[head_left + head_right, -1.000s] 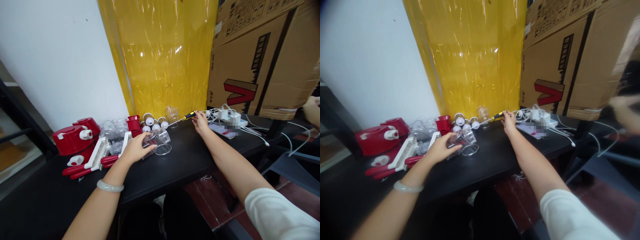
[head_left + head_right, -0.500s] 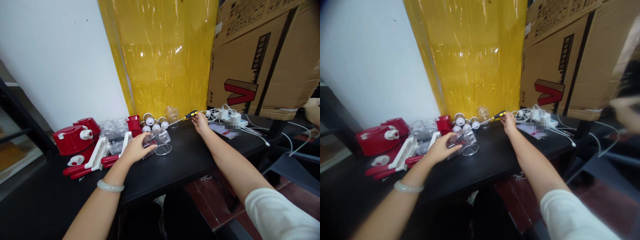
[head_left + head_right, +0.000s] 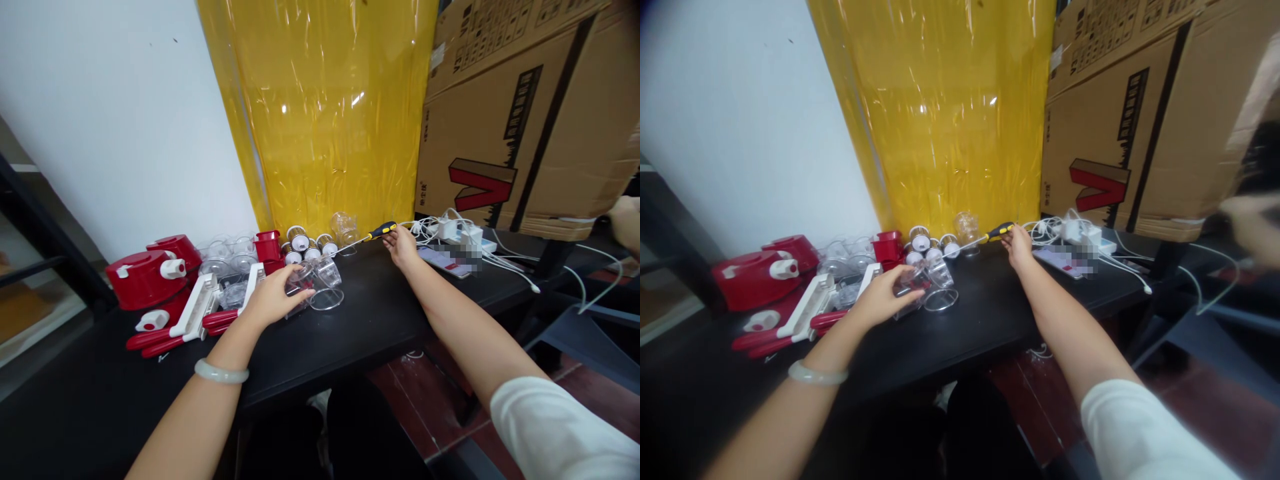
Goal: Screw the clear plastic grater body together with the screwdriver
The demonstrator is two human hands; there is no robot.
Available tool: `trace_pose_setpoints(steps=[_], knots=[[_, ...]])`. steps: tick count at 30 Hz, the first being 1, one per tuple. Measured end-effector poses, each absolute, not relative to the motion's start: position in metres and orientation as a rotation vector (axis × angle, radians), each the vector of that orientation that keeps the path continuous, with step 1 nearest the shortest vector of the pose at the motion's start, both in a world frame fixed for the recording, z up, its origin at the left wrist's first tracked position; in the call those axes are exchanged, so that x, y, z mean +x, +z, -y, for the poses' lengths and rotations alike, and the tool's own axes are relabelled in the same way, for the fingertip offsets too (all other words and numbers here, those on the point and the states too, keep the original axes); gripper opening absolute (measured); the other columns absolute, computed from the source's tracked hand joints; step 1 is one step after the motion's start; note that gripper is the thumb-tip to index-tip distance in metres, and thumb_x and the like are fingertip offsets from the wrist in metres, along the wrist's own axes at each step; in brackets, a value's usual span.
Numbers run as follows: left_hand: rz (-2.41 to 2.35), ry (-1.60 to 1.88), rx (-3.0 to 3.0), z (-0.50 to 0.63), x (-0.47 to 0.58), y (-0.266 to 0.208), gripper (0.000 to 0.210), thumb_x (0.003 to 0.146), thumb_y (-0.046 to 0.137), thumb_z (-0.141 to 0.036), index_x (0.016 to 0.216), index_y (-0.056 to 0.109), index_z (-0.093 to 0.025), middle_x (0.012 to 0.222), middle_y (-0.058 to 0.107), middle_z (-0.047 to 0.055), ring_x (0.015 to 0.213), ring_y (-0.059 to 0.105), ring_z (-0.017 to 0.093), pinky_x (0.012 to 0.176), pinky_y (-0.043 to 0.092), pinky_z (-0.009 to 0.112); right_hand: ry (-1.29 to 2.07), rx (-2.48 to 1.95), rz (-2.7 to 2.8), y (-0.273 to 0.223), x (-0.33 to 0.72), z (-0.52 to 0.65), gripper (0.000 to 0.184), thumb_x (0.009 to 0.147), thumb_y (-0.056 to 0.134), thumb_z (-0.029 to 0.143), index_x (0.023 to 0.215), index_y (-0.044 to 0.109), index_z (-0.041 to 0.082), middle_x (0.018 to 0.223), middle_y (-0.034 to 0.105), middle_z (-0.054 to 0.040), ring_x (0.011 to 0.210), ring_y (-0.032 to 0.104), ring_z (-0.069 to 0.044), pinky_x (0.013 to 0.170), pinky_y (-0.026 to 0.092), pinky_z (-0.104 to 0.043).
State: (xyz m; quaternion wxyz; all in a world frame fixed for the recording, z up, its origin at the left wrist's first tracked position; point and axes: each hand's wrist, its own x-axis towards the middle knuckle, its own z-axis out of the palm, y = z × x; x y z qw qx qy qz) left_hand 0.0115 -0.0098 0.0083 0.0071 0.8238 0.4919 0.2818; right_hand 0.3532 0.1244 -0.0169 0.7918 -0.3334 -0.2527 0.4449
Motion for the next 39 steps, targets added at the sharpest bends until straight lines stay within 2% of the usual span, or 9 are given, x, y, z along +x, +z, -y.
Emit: trace_pose_setpoints(steps=[12,20,27,31,33,37,39], knots=[[-1.534,0.872,2.567,0.0101,0.0115,0.0092,0.06,0.083,0.068,-0.059,0.129,0.059,-0.021,0.118,0.072,0.011,0.106,0.069,0.031,0.091,0.053,0.043,0.952,-0.728,0.501,-0.0154,0.3532,-0.1247,0.015,0.084,0.063,0.036,0.081,0.054,0.024,0.066,0.064,0.0065,0.06,0.065,-0.009,0.054,0.044,-0.019],[-1.529,0.882,2.569,0.0106,0.0119,0.0086,0.057,0.084,0.068,-0.058,0.128,0.058,-0.023,0.117,0.072,0.011,0.106,0.069,0.03,0.091,0.053,0.044,0.919,-0.752,0.529,-0.0175,0.3542,-0.1272,0.023,0.075,0.076,0.03,0.084,0.055,0.024,0.064,0.062,0.0071,0.059,0.064,-0.01,0.05,0.045,-0.017],[-1.519,0.891,2.564,0.0105,0.0126,0.0099,0.058,0.083,0.069,-0.058,0.128,0.059,-0.023,0.118,0.072,0.011,0.106,0.069,0.031,0.091,0.053,0.044,0.932,-0.726,0.559,-0.0183,0.3529,-0.1285,0.014,0.079,0.064,0.026,0.08,0.05,0.024,0.072,0.069,0.0047,0.058,0.063,-0.008,0.053,0.046,-0.017],[-1.527,0.895,2.557,0.0106,0.0125,0.0097,0.057,0.083,0.069,-0.058,0.127,0.059,-0.023,0.118,0.072,0.011,0.107,0.069,0.031,0.092,0.053,0.045,0.922,-0.688,0.595,-0.0181,0.3506,-0.1282,0.015,0.079,0.062,0.025,0.076,0.048,0.023,0.071,0.07,0.0033,0.051,0.056,-0.006,0.052,0.045,-0.017],[-1.525,0.89,2.56,0.0101,0.0119,0.0089,0.058,0.083,0.068,-0.059,0.128,0.059,-0.023,0.118,0.072,0.011,0.107,0.069,0.031,0.091,0.053,0.044,0.92,-0.67,0.6,-0.0179,0.3497,-0.1283,0.017,0.08,0.063,0.026,0.075,0.047,0.023,0.067,0.067,0.0043,0.05,0.054,-0.006,0.052,0.044,-0.017],[-1.526,0.888,2.566,0.0091,0.0111,0.008,0.06,0.083,0.068,-0.06,0.129,0.059,-0.023,0.117,0.073,0.011,0.106,0.07,0.031,0.09,0.053,0.044,0.904,-0.619,0.547,-0.0174,0.3486,-0.129,0.029,0.082,0.069,0.036,0.078,0.042,0.025,0.056,0.051,0.0105,0.048,0.053,-0.006,0.053,0.046,-0.017],[-1.523,0.893,2.569,0.009,0.0111,0.0081,0.059,0.083,0.068,-0.06,0.129,0.059,-0.023,0.117,0.073,0.011,0.105,0.07,0.031,0.091,0.053,0.045,0.89,-0.598,0.531,-0.0171,0.3483,-0.1293,0.037,0.08,0.074,0.041,0.08,0.041,0.025,0.058,0.05,0.0116,0.048,0.054,-0.006,0.053,0.047,-0.018]])
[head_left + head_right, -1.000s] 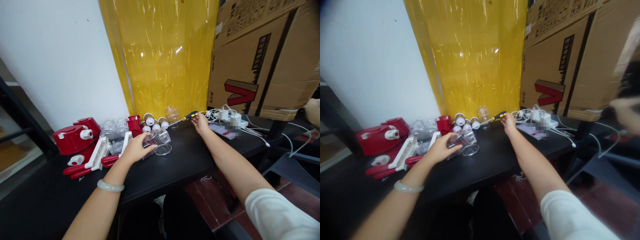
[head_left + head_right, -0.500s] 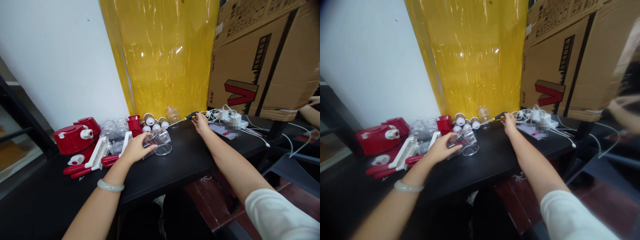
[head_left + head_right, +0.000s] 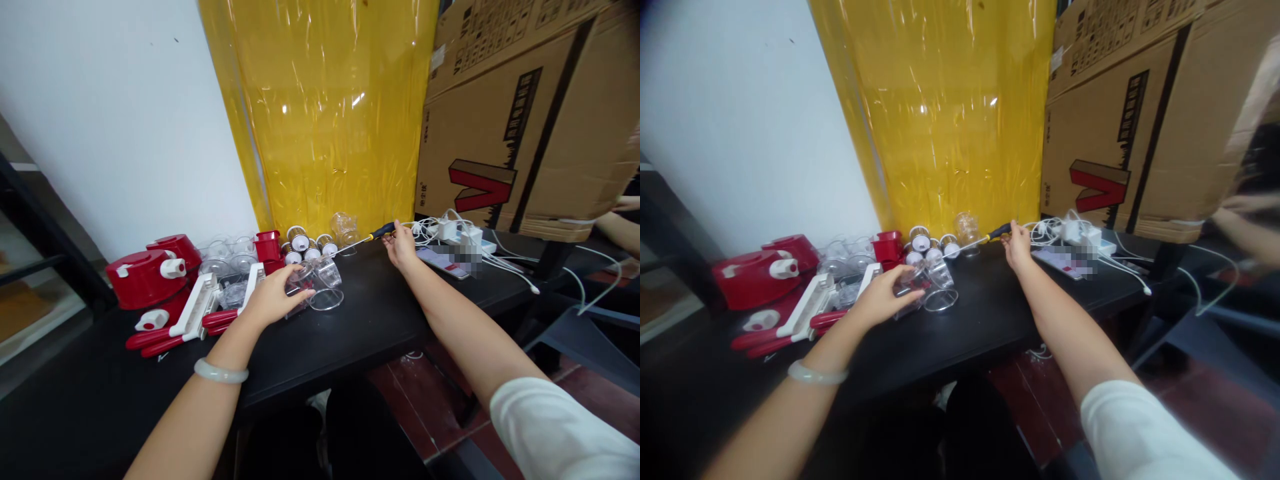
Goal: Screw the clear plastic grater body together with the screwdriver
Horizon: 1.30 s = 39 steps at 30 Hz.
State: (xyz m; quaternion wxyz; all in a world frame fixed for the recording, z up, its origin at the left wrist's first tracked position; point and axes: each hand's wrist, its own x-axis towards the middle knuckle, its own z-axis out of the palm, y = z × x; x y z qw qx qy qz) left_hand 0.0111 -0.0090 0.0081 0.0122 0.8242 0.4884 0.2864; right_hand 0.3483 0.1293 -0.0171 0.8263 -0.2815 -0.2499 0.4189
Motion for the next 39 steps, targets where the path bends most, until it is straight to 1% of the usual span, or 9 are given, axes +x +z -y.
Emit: trace_pose_setpoints(steps=[4,8,15,21,24,27,31,34,39], knots=[[-1.531,0.892,2.566,0.0092,0.0111,0.0084,0.059,0.083,0.068,-0.059,0.129,0.059,-0.024,0.118,0.072,0.011,0.107,0.069,0.031,0.091,0.053,0.045,0.872,-0.66,0.52,-0.0175,0.3488,-0.1299,0.042,0.074,0.082,0.039,0.086,0.043,0.026,0.067,0.059,0.0102,0.05,0.057,-0.006,0.05,0.044,-0.017],[-1.53,0.891,2.563,0.0086,0.0111,0.0078,0.06,0.082,0.068,-0.06,0.128,0.059,-0.023,0.118,0.073,0.011,0.106,0.07,0.031,0.091,0.053,0.045,0.868,-0.735,0.527,-0.0191,0.3512,-0.1306,0.042,0.072,0.083,0.038,0.088,0.046,0.027,0.065,0.058,0.0103,0.05,0.057,-0.007,0.048,0.043,-0.017],[-1.523,0.89,2.57,0.0085,0.0104,0.0075,0.059,0.083,0.068,-0.06,0.128,0.059,-0.023,0.118,0.072,0.011,0.107,0.069,0.031,0.092,0.053,0.045,0.895,-0.763,0.522,-0.0177,0.3534,-0.13,0.025,0.074,0.074,0.029,0.087,0.053,0.025,0.065,0.061,0.0088,0.053,0.058,-0.008,0.048,0.042,-0.016],[-1.521,0.891,2.566,0.0086,0.0105,0.0075,0.058,0.083,0.068,-0.059,0.128,0.058,-0.023,0.118,0.072,0.011,0.107,0.069,0.031,0.092,0.053,0.045,0.914,-0.734,0.513,-0.0146,0.3519,-0.1252,0.019,0.073,0.068,0.023,0.083,0.052,0.024,0.067,0.063,0.0082,0.057,0.061,-0.008,0.049,0.042,-0.016],[-1.509,0.892,2.575,0.0083,0.0103,0.0075,0.058,0.083,0.068,-0.059,0.128,0.058,-0.023,0.118,0.073,0.011,0.107,0.069,0.031,0.092,0.053,0.045,0.931,-0.712,0.523,-0.015,0.3518,-0.1243,0.015,0.074,0.066,0.022,0.081,0.052,0.024,0.072,0.067,0.0064,0.06,0.061,-0.008,0.05,0.041,-0.016],[-1.514,0.896,2.574,0.008,0.0101,0.0077,0.059,0.083,0.068,-0.06,0.128,0.058,-0.023,0.119,0.072,0.011,0.107,0.069,0.031,0.092,0.053,0.044,0.936,-0.71,0.534,-0.0164,0.3523,-0.1253,0.017,0.075,0.067,0.025,0.082,0.052,0.025,0.074,0.068,0.0068,0.061,0.062,-0.008,0.05,0.042,-0.016],[-1.515,0.892,2.57,0.0077,0.0102,0.0072,0.06,0.083,0.068,-0.06,0.129,0.059,-0.023,0.119,0.072,0.011,0.106,0.069,0.031,0.092,0.053,0.044,0.931,-0.744,0.515,-0.0176,0.3532,-0.1269,0.023,0.076,0.071,0.034,0.086,0.051,0.026,0.069,0.062,0.0092,0.059,0.063,-0.008,0.051,0.043,-0.018],[-1.516,0.897,2.564,0.0073,0.0101,0.0063,0.06,0.083,0.068,-0.06,0.129,0.059,-0.022,0.119,0.072,0.011,0.106,0.069,0.031,0.092,0.052,0.043,0.919,-0.761,0.513,-0.0178,0.3533,-0.1273,0.023,0.079,0.07,0.038,0.088,0.052,0.026,0.068,0.06,0.0088,0.058,0.062,-0.008,0.051,0.043,-0.018],[-1.522,0.892,2.57,0.0074,0.01,0.0067,0.059,0.083,0.069,-0.059,0.128,0.059,-0.023,0.119,0.072,0.011,0.106,0.069,0.031,0.092,0.052,0.044,0.905,-0.797,0.521,-0.0178,0.3531,-0.1285,0.029,0.074,0.076,0.034,0.092,0.054,0.027,0.066,0.06,0.0084,0.057,0.06,-0.008,0.051,0.043,-0.018]])
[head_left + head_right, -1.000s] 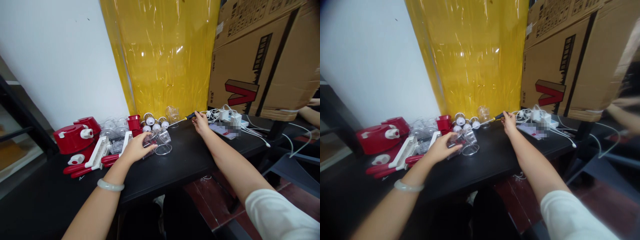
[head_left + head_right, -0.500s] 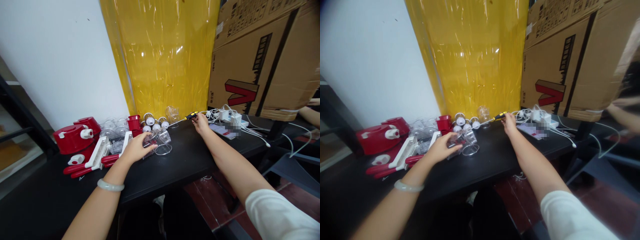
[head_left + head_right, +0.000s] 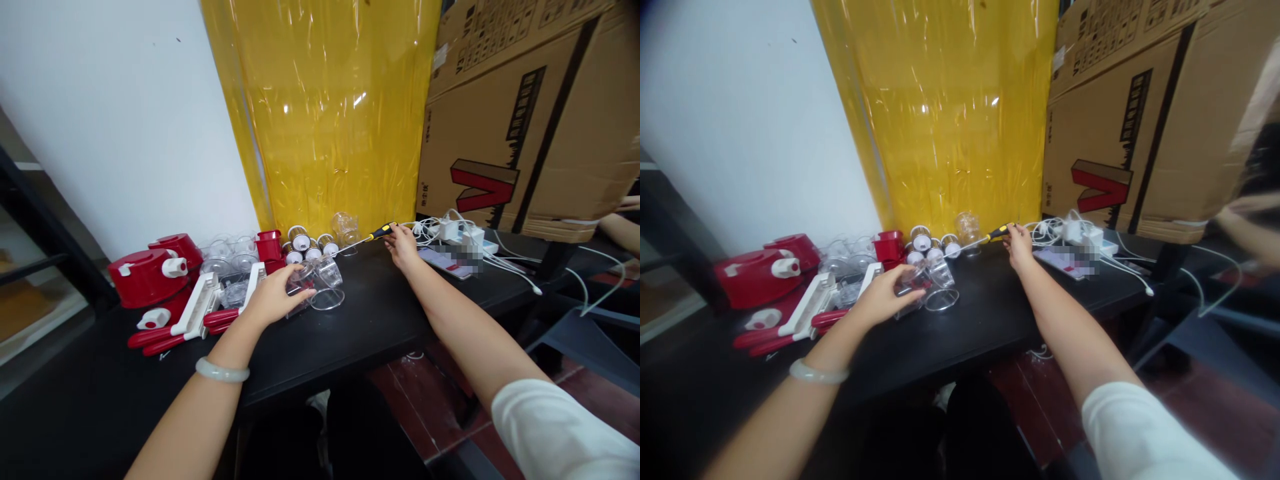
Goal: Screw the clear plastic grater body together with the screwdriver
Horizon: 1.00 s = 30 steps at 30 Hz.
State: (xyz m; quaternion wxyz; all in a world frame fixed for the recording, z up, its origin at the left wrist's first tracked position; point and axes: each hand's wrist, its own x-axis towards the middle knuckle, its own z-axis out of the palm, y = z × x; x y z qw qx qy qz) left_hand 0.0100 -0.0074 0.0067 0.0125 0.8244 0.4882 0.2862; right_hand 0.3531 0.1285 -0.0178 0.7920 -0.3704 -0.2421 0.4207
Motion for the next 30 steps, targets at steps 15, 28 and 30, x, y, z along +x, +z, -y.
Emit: trace_pose_setpoints(steps=[15,28,30], knots=[[-1.531,0.885,2.558,0.0081,0.0105,0.0067,0.059,0.083,0.069,-0.058,0.129,0.059,-0.022,0.119,0.072,0.011,0.106,0.069,0.031,0.092,0.052,0.045,0.941,-0.76,0.51,-0.0163,0.3541,-0.1257,0.018,0.077,0.066,0.032,0.086,0.052,0.026,0.063,0.059,0.0083,0.059,0.063,-0.01,0.052,0.041,-0.019],[-1.512,0.893,2.567,0.0082,0.0101,0.0068,0.06,0.083,0.068,-0.059,0.129,0.059,-0.022,0.118,0.073,0.011,0.105,0.069,0.03,0.091,0.053,0.044,0.951,-0.77,0.529,-0.015,0.3537,-0.1232,0.02,0.076,0.058,0.024,0.095,0.058,0.029,0.066,0.063,0.0081,0.059,0.063,-0.01,0.055,0.043,-0.02],[-1.514,0.89,2.568,0.0083,0.0103,0.0069,0.06,0.083,0.068,-0.058,0.129,0.059,-0.022,0.119,0.072,0.011,0.106,0.069,0.03,0.091,0.053,0.044,0.953,-0.763,0.52,-0.0147,0.3536,-0.1228,0.018,0.077,0.058,0.024,0.095,0.059,0.029,0.067,0.063,0.0078,0.059,0.063,-0.009,0.055,0.043,-0.02]])
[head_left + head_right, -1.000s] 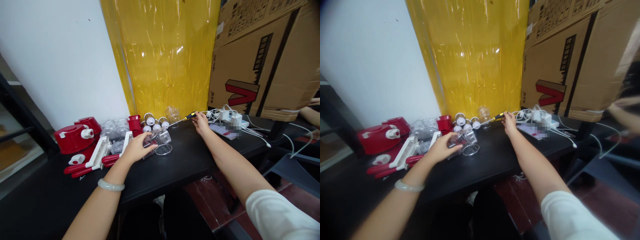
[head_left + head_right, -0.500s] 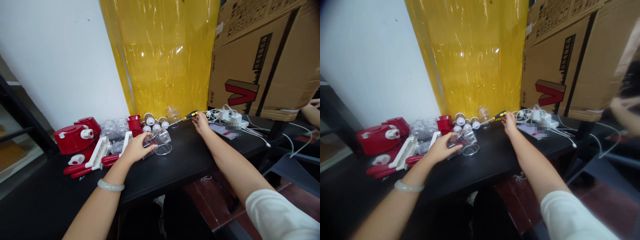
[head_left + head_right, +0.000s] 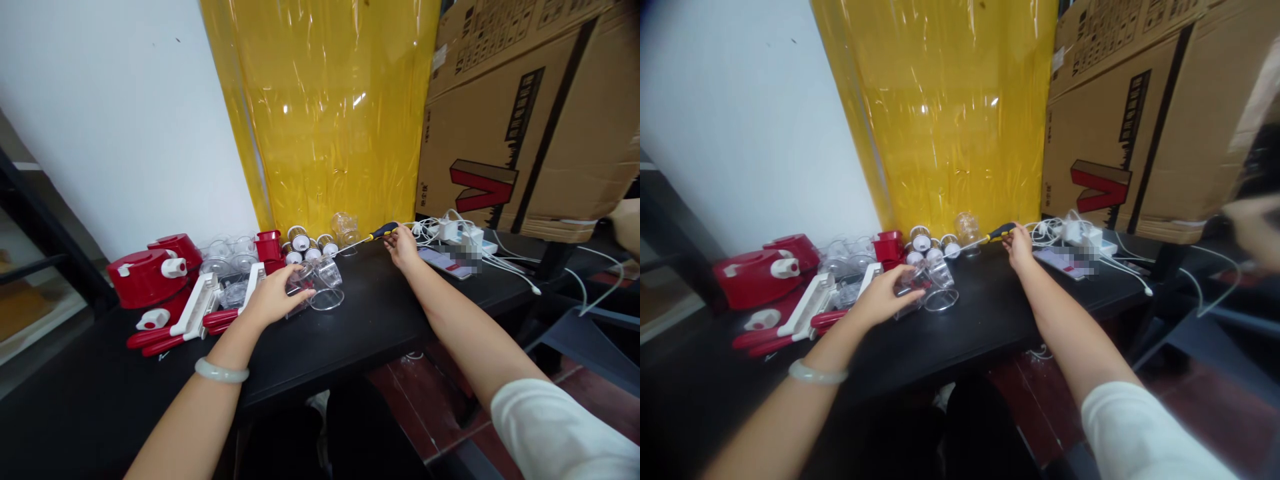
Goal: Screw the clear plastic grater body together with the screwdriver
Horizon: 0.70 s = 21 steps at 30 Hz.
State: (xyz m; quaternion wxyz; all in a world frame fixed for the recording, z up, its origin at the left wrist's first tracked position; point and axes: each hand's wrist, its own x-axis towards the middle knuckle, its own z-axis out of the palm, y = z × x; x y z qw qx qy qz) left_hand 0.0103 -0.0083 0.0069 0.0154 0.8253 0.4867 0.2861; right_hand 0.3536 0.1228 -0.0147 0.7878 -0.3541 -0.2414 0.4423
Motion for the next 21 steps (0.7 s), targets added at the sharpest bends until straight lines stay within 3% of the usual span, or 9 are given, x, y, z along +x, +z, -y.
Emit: trace_pose_setpoints(steps=[4,7,11,15,21], knots=[[-1.535,0.883,2.558,0.0089,0.0115,0.0079,0.059,0.083,0.069,-0.058,0.129,0.058,-0.022,0.118,0.072,0.011,0.106,0.069,0.03,0.092,0.052,0.044,0.956,-0.734,0.494,-0.0151,0.3539,-0.1232,0.011,0.082,0.06,0.035,0.091,0.059,0.027,0.07,0.063,0.0074,0.058,0.063,-0.008,0.054,0.042,-0.02],[-1.529,0.887,2.562,0.009,0.0117,0.0081,0.058,0.083,0.069,-0.057,0.129,0.058,-0.023,0.117,0.072,0.011,0.106,0.069,0.03,0.091,0.053,0.044,0.931,-0.743,0.498,-0.0162,0.3542,-0.1246,0.021,0.079,0.069,0.042,0.087,0.058,0.026,0.068,0.061,0.0074,0.058,0.062,-0.009,0.053,0.042,-0.02],[-1.516,0.892,2.568,0.0083,0.0105,0.0074,0.059,0.083,0.068,-0.058,0.129,0.058,-0.023,0.118,0.072,0.011,0.107,0.069,0.031,0.092,0.053,0.045,0.889,-0.774,0.531,-0.0178,0.3547,-0.1272,0.028,0.072,0.078,0.038,0.088,0.059,0.026,0.067,0.061,0.0075,0.057,0.062,-0.008,0.052,0.042,-0.019],[-1.501,0.899,2.572,0.0081,0.0097,0.0071,0.058,0.083,0.068,-0.059,0.127,0.059,-0.024,0.119,0.072,0.011,0.107,0.069,0.031,0.092,0.053,0.045,0.895,-0.776,0.505,-0.0184,0.3552,-0.1291,0.021,0.074,0.073,0.034,0.086,0.057,0.026,0.063,0.059,0.0082,0.056,0.061,-0.008,0.05,0.042,-0.018],[-1.525,0.881,2.562,0.0101,0.0116,0.0093,0.059,0.083,0.068,-0.059,0.128,0.059,-0.022,0.119,0.072,0.011,0.107,0.069,0.031,0.092,0.052,0.044,0.927,-0.744,0.544,-0.017,0.3545,-0.1272,0.016,0.078,0.065,0.03,0.082,0.05,0.025,0.071,0.067,0.0077,0.058,0.061,-0.008,0.053,0.043,-0.019]])
